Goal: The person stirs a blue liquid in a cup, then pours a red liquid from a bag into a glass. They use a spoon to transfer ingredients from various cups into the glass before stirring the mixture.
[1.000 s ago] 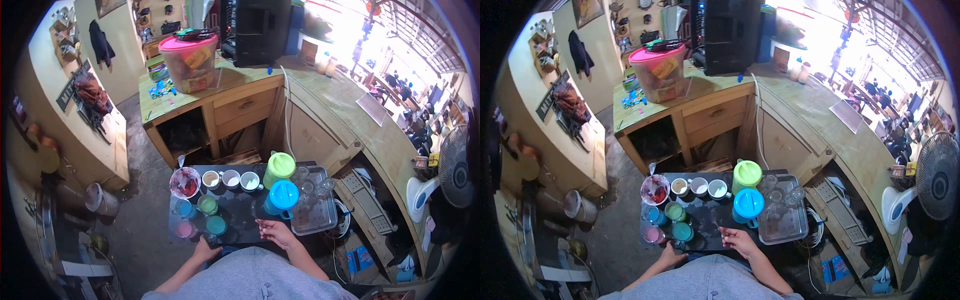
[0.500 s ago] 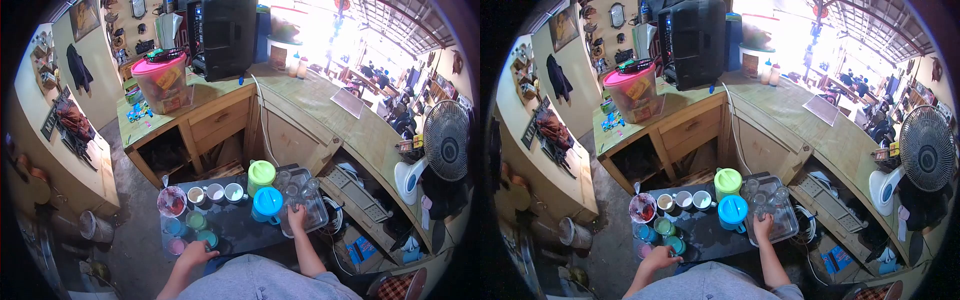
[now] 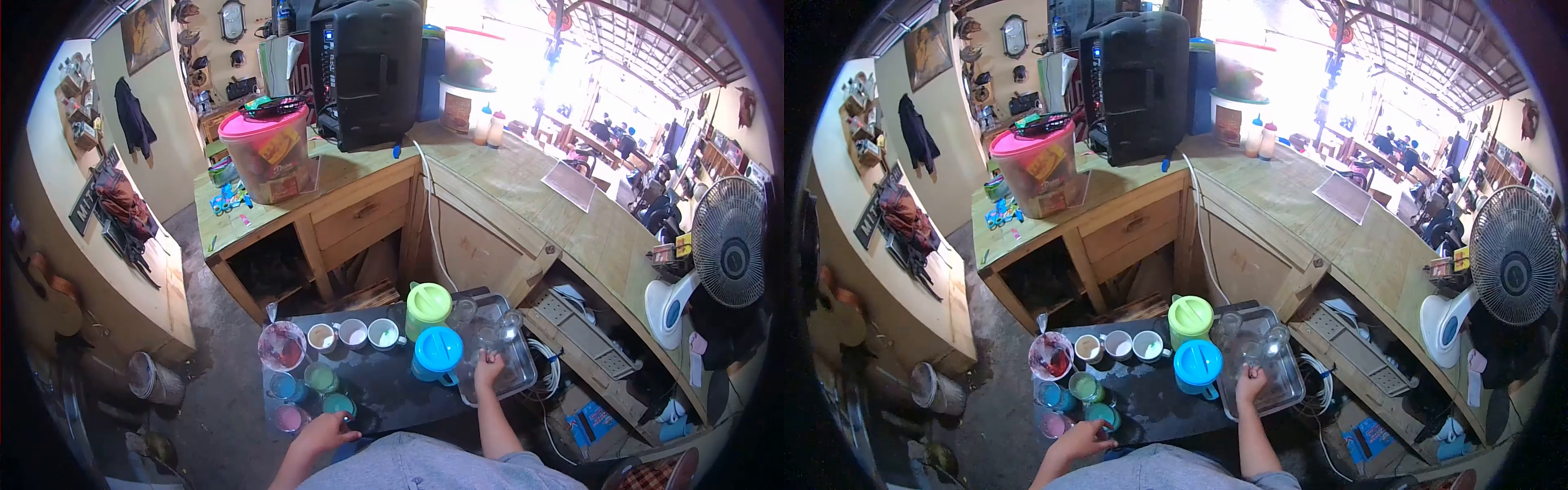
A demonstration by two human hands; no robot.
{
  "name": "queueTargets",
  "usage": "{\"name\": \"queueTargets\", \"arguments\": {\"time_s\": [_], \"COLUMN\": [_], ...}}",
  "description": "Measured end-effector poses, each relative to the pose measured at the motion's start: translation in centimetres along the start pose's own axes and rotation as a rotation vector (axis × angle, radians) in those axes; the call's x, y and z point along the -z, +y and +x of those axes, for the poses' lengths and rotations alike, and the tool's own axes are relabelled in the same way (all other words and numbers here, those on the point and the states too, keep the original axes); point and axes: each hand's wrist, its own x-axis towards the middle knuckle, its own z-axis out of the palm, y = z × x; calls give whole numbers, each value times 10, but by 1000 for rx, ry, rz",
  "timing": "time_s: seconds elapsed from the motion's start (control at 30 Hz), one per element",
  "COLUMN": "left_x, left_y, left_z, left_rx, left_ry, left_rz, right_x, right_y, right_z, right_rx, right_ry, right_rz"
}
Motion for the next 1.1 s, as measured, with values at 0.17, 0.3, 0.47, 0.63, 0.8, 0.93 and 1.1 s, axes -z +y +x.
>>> {"name": "queueTargets", "arguments": {"time_s": [0.17,0.3,0.47,0.63,0.8,0.93,1.1], "left_x": [-1,5,11,10,5,3,8], "left_y": [6,21,50,84,101,102,107], "left_z": [10,25,46,67,67,65,58], "left_rx": [-179,-256,-439,-528,-593,-579,-593], "left_ry": [5,-18,79,54,49,53,201], "left_rz": [-74,-101,-63,-12,-17,-50,-76], "right_x": [42,63,80,79,79,74,78], "right_y": [-50,-69,-98,-120,-128,-131,-185], "right_z": [-2,-3,-12,-24,-28,-28,-34], "right_rx": [55,95,216,316,444,253,-300], "right_ry": [-30,-118,-143,-132,-149,-100,-163], "right_rz": [-19,55,-63,-206,-200,138,727]}}
